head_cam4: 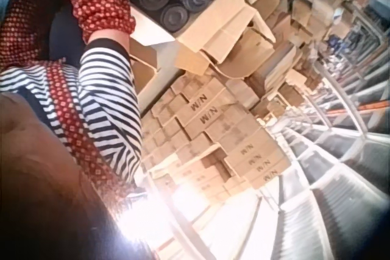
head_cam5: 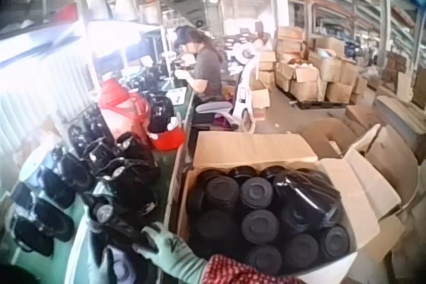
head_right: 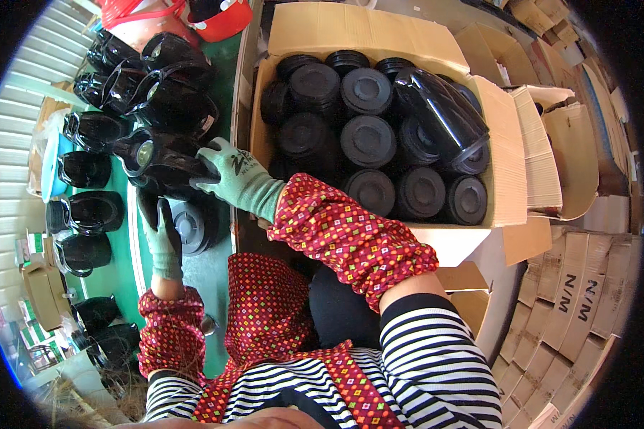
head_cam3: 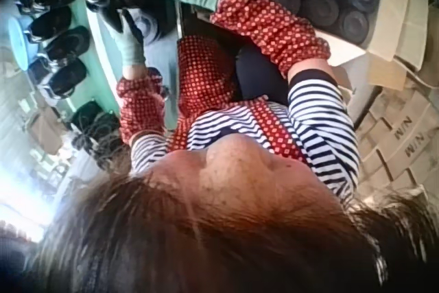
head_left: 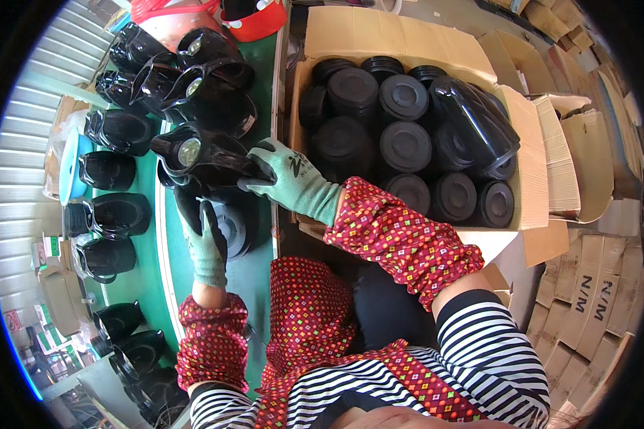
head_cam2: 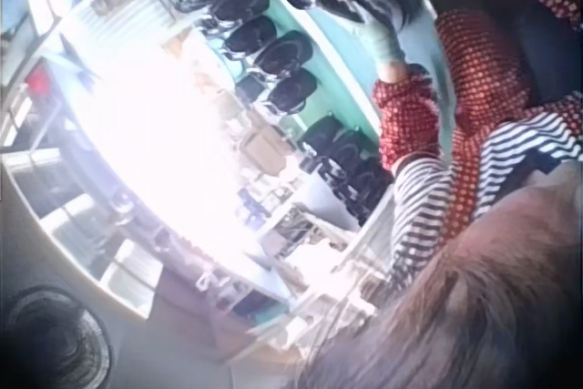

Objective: The person repeatedly picks up black plastic containers and lids from a green table, inserts a metal rod into the container, and secures the lid. The person places the assembled containers into a cardboard box. The process is repeated for multiple units.

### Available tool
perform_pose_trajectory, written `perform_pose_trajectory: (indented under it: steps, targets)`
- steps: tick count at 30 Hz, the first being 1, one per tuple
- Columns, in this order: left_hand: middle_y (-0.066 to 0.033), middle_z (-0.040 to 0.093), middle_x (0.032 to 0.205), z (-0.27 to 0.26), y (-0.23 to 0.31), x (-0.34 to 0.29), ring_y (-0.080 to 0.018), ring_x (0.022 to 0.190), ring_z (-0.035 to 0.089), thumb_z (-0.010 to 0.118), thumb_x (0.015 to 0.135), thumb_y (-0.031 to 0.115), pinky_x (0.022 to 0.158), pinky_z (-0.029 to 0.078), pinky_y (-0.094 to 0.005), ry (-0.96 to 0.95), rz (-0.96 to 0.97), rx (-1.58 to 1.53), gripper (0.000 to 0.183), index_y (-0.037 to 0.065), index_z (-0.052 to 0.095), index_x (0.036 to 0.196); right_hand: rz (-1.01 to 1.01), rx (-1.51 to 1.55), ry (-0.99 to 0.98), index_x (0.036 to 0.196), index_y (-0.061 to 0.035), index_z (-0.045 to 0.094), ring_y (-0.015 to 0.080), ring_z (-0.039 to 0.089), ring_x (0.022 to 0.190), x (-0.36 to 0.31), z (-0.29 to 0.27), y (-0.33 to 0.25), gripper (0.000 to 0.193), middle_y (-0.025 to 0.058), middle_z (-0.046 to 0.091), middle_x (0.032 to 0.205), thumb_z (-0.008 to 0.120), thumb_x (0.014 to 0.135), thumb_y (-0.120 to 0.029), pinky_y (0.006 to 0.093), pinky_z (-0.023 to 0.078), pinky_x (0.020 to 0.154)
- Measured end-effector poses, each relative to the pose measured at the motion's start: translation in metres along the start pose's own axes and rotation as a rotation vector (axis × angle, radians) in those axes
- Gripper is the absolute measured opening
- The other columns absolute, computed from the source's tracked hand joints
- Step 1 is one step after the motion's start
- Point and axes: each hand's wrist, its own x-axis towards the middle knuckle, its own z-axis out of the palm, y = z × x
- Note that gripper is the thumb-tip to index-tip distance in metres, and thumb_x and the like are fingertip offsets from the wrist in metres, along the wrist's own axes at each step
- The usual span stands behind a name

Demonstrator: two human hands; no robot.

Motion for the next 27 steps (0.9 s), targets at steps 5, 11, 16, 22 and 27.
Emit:
perform_pose_trajectory:
  steps: [5, 11, 16, 22, 27]
  targets:
    - [-0.0196, 0.044, 0.162, 0.003, 0.010, -0.016, -0.0317, 0.147, 0.047, 0.059, 0.107, 0.013, 0.123, 0.034, -0.0423, -0.006, -0.191, -0.113, 0.067, 0.002, 0.029, 0.166, 0.059, 0.257, 0.148, 0.153, -0.0010, 0.045, 0.0399, 0.055, 0.134, -0.044, -0.021, 0.020, 0.083, 0.0260, 0.052, 0.143, 0.083, 0.090, -0.039, 0.0458, 0.045, 0.116]
    - [-0.0200, 0.044, 0.163, 0.016, 0.016, 0.000, -0.0287, 0.149, 0.044, 0.084, 0.084, -0.001, 0.123, 0.037, -0.0391, -0.099, 0.050, 0.196, 0.109, 0.005, 0.017, 0.170, 0.021, 0.445, 0.147, 0.154, 0.0041, 0.046, 0.0377, 0.061, 0.134, -0.016, -0.030, 0.008, 0.069, 0.0282, 0.060, 0.144, 0.076, 0.098, -0.023, 0.0396, 0.047, 0.114]
    - [-0.0213, 0.058, 0.148, 0.031, 0.008, 0.005, -0.0310, 0.138, 0.056, 0.084, 0.082, 0.004, 0.116, 0.045, -0.0428, -0.027, -0.017, 0.150, 0.094, 0.003, 0.032, 0.161, -0.128, 0.226, 0.021, 0.133, -0.0011, 0.063, 0.0416, 0.069, 0.111, 0.010, -0.011, -0.011, 0.043, 0.0234, 0.069, 0.123, 0.073, 0.096, -0.020, 0.0460, 0.057, 0.095]
    - [-0.0250, 0.053, 0.150, 0.014, -0.018, 0.009, -0.0363, 0.137, 0.055, 0.088, 0.077, 0.008, 0.112, 0.047, -0.0447, -0.040, -0.047, 0.188, 0.106, 0.000, 0.029, 0.164, -0.202, 0.107, 0.043, 0.133, -0.0054, 0.064, 0.0413, 0.067, 0.115, 0.007, 0.008, -0.002, 0.049, 0.0204, 0.064, 0.127, 0.077, 0.091, -0.025, 0.0469, 0.056, 0.098]
    - [-0.0250, 0.034, 0.163, 0.006, 0.002, -0.009, -0.0380, 0.149, 0.039, 0.092, 0.076, 0.011, 0.120, 0.038, -0.0449, 0.135, -0.034, 0.418, 0.115, 0.000, 0.021, 0.166, -0.069, 0.114, 0.103, 0.148, -0.0061, 0.055, 0.0414, 0.054, 0.135, -0.028, 0.001, -0.009, 0.065, 0.0242, 0.056, 0.144, 0.076, 0.095, -0.039, 0.0511, 0.043, 0.116]
